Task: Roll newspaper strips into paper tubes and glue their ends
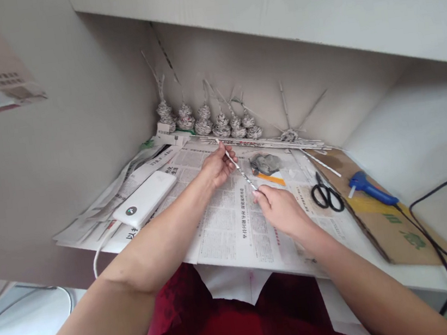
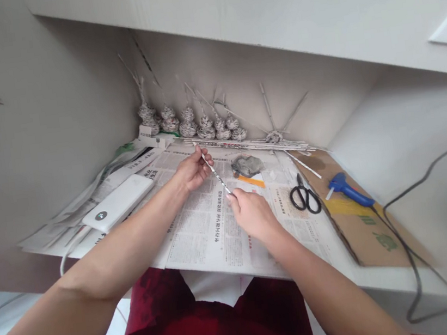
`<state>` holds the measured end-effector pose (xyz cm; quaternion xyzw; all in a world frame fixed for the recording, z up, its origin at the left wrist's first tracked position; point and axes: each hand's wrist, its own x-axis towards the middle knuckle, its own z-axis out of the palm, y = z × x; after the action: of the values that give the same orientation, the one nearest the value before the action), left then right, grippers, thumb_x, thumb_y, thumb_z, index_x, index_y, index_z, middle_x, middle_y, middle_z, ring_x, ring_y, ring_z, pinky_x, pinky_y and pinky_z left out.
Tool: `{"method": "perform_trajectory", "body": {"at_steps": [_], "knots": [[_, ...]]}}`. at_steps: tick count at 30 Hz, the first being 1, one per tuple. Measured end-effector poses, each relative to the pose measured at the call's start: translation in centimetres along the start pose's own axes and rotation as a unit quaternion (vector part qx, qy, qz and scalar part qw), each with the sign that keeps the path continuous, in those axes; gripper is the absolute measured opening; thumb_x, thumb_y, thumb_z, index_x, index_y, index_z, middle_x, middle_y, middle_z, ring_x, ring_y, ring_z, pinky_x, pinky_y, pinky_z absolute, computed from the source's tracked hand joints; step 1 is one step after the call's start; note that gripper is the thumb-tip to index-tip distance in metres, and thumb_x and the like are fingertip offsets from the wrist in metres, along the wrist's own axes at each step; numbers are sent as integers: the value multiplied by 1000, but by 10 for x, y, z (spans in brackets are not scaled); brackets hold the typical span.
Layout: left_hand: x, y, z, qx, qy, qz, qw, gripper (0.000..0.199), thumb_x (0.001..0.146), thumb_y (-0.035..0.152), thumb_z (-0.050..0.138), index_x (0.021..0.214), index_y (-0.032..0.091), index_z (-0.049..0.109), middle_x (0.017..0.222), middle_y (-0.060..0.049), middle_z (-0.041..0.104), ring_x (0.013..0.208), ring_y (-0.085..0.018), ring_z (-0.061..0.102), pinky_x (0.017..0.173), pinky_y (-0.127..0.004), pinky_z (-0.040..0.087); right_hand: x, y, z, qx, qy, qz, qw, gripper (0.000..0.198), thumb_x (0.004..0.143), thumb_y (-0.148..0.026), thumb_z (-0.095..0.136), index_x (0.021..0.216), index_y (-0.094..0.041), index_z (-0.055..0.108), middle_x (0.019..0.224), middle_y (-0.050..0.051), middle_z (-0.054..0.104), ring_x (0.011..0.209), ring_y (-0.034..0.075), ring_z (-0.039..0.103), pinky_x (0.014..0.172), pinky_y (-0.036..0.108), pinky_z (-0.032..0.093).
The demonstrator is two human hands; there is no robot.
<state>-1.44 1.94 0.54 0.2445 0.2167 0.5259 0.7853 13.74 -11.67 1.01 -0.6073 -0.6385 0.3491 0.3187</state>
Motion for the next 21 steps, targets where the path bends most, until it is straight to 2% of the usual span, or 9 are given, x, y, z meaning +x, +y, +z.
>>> {"method": "perform_trajectory", "body": {"at_steps": [2, 6, 8, 10, 12, 14, 18, 19, 21], "knots": [[-1, 1, 1, -9, 3, -11, 1000, 28, 90, 36, 41, 75, 14, 50, 59, 0, 50, 48, -8, 53, 36, -12, 35, 3, 3, 1, 101, -66, 36, 992, 32, 84, -50, 45, 72, -21, 49, 52, -4, 43, 43, 10, 39, 45, 24, 31], [-2, 2, 3, -19, 1, -36, 999, 29, 92, 32, 37, 75, 13, 51, 58, -1, 50, 48, -8, 53, 36, -12, 36, 4, 12, 2, 325, -203, 114, 916, 34, 84, -54, 42, 79, -21, 46, 47, -9, 31, 36, 9, 34, 38, 21, 25], [-3, -1, 3, -12, 4, -30, 999, 27, 91, 31, 40, 77, 12, 53, 59, -1, 51, 49, -9, 55, 37, -13, 39, 9, 13, 2, 296, -189, 112, 929, 36, 83, -57, 45, 83, -20, 49, 49, -7, 39, 38, 9, 40, 37, 20, 27], [-3, -4, 3, 2, 1, -21, 1000, 24, 90, 27, 43, 79, 11, 55, 60, -2, 53, 52, -10, 57, 40, -15, 42, 17, 12, 4, 213, -122, 85, 966, 39, 81, -58, 48, 83, -19, 52, 50, -6, 45, 39, 10, 45, 38, 21, 30], [-3, -6, 3, 13, -3, -18, 1000, 21, 90, 24, 44, 79, 10, 56, 62, -3, 55, 54, -11, 59, 43, -16, 45, 26, 10, 5, 163, -58, 57, 983, 39, 80, -57, 50, 78, -19, 53, 47, -5, 46, 38, 9, 43, 38, 20, 31], [-4, -7, 3, 14, -4, -21, 1000, 21, 90, 23, 45, 78, 9, 56, 63, -4, 56, 56, -11, 60, 44, -15, 46, 30, 8, 6, 213, -76, 65, 972, 37, 81, -56, 49, 74, -19, 50, 44, -7, 42, 36, 8, 40, 38, 20, 29], [-6, -9, 5, 14, -11, -48, 999, 23, 90, 23, 44, 77, 9, 57, 63, -5, 56, 55, -11, 60, 42, -14, 44, 29, 7, 4, 386, -210, 118, 890, 34, 81, -54, 49, 74, -21, 45, 45, -9, 36, 37, 9, 39, 37, 20, 28], [-7, -10, 5, 19, -14, -50, 998, 23, 90, 23, 43, 77, 9, 57, 63, -5, 57, 55, -11, 60, 42, -15, 44, 30, 7, 4, 389, -211, 125, 888, 35, 81, -55, 49, 76, -21, 46, 47, -8, 39, 39, 9, 41, 38, 20, 30], [-7, -14, 5, 34, -18, -48, 998, 22, 90, 24, 45, 78, 10, 57, 64, -5, 58, 57, -12, 61, 44, -16, 45, 35, 6, 4, 342, -171, 122, 916, 38, 79, -58, 49, 81, -20, 50, 51, -5, 46, 41, 10, 47, 38, 21, 31]]}}
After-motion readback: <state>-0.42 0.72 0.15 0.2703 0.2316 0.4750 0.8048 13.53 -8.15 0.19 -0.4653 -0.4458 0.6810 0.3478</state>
